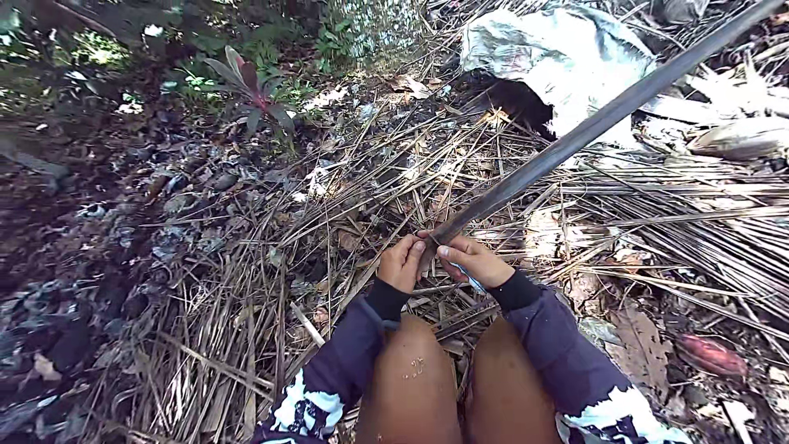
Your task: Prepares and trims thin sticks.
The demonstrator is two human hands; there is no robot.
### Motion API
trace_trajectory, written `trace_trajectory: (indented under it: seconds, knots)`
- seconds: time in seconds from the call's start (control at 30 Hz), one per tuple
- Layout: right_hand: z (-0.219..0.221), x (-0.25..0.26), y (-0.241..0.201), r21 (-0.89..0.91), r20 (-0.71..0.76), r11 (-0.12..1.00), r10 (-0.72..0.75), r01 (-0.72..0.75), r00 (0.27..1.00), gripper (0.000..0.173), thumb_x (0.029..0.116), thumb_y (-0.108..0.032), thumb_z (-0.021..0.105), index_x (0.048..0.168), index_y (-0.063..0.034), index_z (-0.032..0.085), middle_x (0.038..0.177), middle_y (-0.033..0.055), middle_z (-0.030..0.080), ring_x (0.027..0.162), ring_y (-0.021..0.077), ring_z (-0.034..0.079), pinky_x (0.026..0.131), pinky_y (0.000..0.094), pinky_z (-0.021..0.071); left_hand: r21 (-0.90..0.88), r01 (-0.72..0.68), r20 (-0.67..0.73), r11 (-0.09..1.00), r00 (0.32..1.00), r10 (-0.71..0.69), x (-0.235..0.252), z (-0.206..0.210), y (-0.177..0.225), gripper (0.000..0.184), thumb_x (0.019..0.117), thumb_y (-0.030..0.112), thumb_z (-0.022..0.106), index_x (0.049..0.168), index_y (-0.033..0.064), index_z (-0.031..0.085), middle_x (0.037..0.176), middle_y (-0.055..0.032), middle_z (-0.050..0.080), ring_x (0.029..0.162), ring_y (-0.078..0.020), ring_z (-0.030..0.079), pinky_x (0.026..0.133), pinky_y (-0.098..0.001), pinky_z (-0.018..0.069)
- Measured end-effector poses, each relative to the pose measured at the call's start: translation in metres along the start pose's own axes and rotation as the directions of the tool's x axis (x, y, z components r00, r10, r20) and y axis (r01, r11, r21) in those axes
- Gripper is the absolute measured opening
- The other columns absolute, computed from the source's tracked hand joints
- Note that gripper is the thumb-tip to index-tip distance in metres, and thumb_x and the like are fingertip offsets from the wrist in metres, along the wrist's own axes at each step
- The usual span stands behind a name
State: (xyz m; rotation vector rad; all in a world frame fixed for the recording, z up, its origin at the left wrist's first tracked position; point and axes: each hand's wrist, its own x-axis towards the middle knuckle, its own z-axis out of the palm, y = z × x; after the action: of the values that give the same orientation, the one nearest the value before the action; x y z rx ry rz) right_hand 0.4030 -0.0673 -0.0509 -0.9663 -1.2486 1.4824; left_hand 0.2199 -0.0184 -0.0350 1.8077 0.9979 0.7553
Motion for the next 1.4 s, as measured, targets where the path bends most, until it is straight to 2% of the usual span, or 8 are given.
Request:
trace_trajectory:
  seconds: [0.17,0.4,0.5,0.57,0.8,0.93,1.1,1.4]
  knots:
    - [-0.014,-0.01,-0.001,-0.102,0.1,0.994,-0.022,0.032,0.995,0.027,0.101,-0.025,0.054,0.124,-0.0114,0.06,0.061,-0.0156,0.05,0.049,-0.0057,0.044,0.049,0.0128,0.0387,-0.359,0.266,0.267,0.895,0.948,-0.174,0.002,-0.013,0.014,0.024,0.1078,0.007,0.041,0.115,-0.003,0.062,0.062,0.0051,0.057,0.045,0.0028,0.048,0.044,-0.0119,0.0412]
    - [-0.023,-0.015,0.004,-0.233,0.165,0.97,-0.031,0.069,0.986,0.036,0.1022,-0.025,0.053,0.133,-0.0073,0.058,0.069,-0.0139,0.053,0.054,-0.0077,0.044,0.052,0.0116,0.0388,-0.58,0.711,0.792,0.399,0.606,0.072,0.013,-0.018,-0.013,0.033,0.1055,0.017,0.026,0.091,0.0187,0.056,0.051,0.0128,0.047,0.039,0.0032,0.045,0.04,-0.0124,0.0396]
    - [-0.02,-0.012,0.001,-0.625,-0.089,0.778,0.011,-0.065,0.996,0.043,0.1042,-0.031,0.054,0.14,-0.0064,0.06,0.097,0.0104,0.07,0.078,0.0176,0.064,0.075,0.0397,0.0536,-0.538,0.744,0.807,0.397,0.59,-0.013,0.017,-0.015,-0.029,0.034,0.1082,0.018,0.022,0.093,0.0184,0.052,0.052,0.0123,0.046,0.04,0.0031,0.045,0.04,-0.012,0.0398]
    - [-0.028,-0.009,-0.007,-0.658,-0.397,0.709,-0.04,-0.254,0.917,0.042,0.106,-0.025,0.053,0.14,-0.0014,0.059,0.111,0.0283,0.07,0.101,0.0441,0.068,0.092,0.0647,0.0493,-0.453,0.703,0.781,0.548,0.609,-0.136,0.008,-0.018,-0.042,0.031,0.1091,0.017,0.024,0.095,0.0165,0.052,0.052,0.0127,0.044,0.04,0.0024,0.043,0.04,-0.0133,0.0374]
    - [-0.118,-0.019,-0.031,-0.504,-0.771,0.656,-0.049,-0.562,0.635,0.049,0.108,-0.035,0.05,0.152,-0.0124,0.049,0.139,0.0269,0.059,0.128,0.0493,0.055,0.106,0.0695,0.0371,0.058,0.388,0.458,0.92,0.808,-0.369,-0.021,-0.086,-0.113,0.028,0.106,0.018,0.039,0.119,0.0015,0.059,0.069,0.0083,0.05,0.052,0.0008,0.045,0.051,-0.0168,0.0403]
    - [-0.124,-0.015,-0.047,-0.446,-0.825,0.567,0.041,-0.693,0.564,0.05,0.1084,-0.038,0.048,0.155,-0.0204,0.045,0.136,0.0263,0.061,0.126,0.0493,0.057,0.103,0.0701,0.0398,0.303,0.282,0.36,0.91,0.851,-0.383,-0.014,-0.133,-0.156,0.033,0.1066,0.015,0.04,0.123,-0.0065,0.058,0.079,-0.0023,0.055,0.061,-0.0057,0.049,0.061,-0.0258,0.0462]
    - [-0.179,-0.037,-0.065,-0.332,-0.918,0.601,-0.03,-0.727,0.394,0.049,0.1095,-0.034,0.044,0.154,-0.0153,0.046,0.139,0.0285,0.058,0.13,0.0505,0.053,0.104,0.0719,0.0368,0.439,0.399,0.176,0.805,0.841,-0.512,-0.045,-0.208,-0.244,0.033,0.1083,0.008,0.04,0.127,-0.0146,0.057,0.109,-0.0323,0.063,0.095,-0.035,0.061,0.091,-0.0511,0.0475]
    - [-0.253,-0.065,-0.078,-0.314,-0.943,0.624,-0.117,-0.716,0.311,0.045,0.1067,-0.023,0.05,0.146,-0.0009,0.053,0.144,0.0309,0.052,0.14,0.0476,0.044,0.113,0.0662,0.0303,0.384,0.56,-0.049,0.734,0.807,-0.589,-0.116,-0.313,-0.285,0.04,0.1086,0.014,0.039,0.133,-0.017,0.05,0.127,-0.0366,0.057,0.111,-0.0336,0.061,0.102,-0.0464,0.046]
